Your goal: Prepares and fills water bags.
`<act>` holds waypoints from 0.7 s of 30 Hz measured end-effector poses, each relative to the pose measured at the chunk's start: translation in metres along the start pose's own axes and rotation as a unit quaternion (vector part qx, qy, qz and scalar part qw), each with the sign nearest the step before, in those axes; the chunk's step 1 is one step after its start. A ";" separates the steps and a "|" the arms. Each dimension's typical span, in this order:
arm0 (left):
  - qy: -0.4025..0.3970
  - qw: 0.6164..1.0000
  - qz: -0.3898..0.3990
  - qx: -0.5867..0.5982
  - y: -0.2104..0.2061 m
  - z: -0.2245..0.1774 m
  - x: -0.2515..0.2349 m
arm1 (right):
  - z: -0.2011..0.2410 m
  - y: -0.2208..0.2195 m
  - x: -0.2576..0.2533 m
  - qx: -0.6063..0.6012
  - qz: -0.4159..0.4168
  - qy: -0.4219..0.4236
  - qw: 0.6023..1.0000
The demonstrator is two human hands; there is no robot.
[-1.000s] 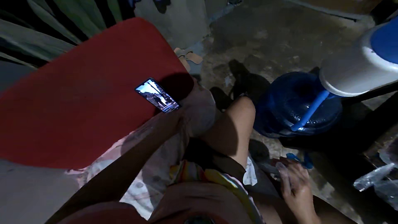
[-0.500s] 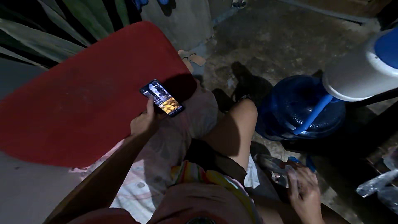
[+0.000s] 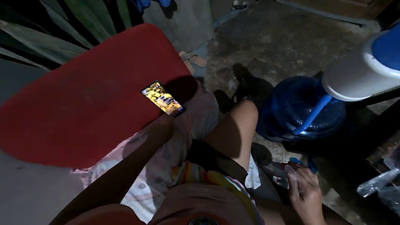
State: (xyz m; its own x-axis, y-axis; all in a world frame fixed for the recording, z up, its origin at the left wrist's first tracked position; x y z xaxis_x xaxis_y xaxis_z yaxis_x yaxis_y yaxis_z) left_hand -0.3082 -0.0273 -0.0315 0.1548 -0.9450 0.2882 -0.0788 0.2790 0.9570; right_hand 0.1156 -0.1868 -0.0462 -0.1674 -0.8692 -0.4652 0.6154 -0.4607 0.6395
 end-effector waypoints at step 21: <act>0.014 1.000 -0.024 0.012 -0.003 -0.004 -0.001 | -0.005 0.001 0.000 0.001 -0.001 -0.005 1.000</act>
State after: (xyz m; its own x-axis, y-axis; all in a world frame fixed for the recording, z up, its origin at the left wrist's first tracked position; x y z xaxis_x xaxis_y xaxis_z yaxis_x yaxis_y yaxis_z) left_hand -0.3041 -0.0268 -0.0347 0.1861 -0.9518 0.2437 -0.0936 0.2297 0.9688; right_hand 0.1197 -0.1865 -0.0487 -0.1773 -0.8699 -0.4603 0.6127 -0.4636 0.6401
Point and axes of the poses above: each hand's wrist, its own x-axis away from the middle knuckle, its own y-axis out of the back of the hand, z = x × y, the point moved 3 cm from there along -x, towards the middle knuckle, and after that the axes turned 8 degrees about -z, right-handed, at the moved point
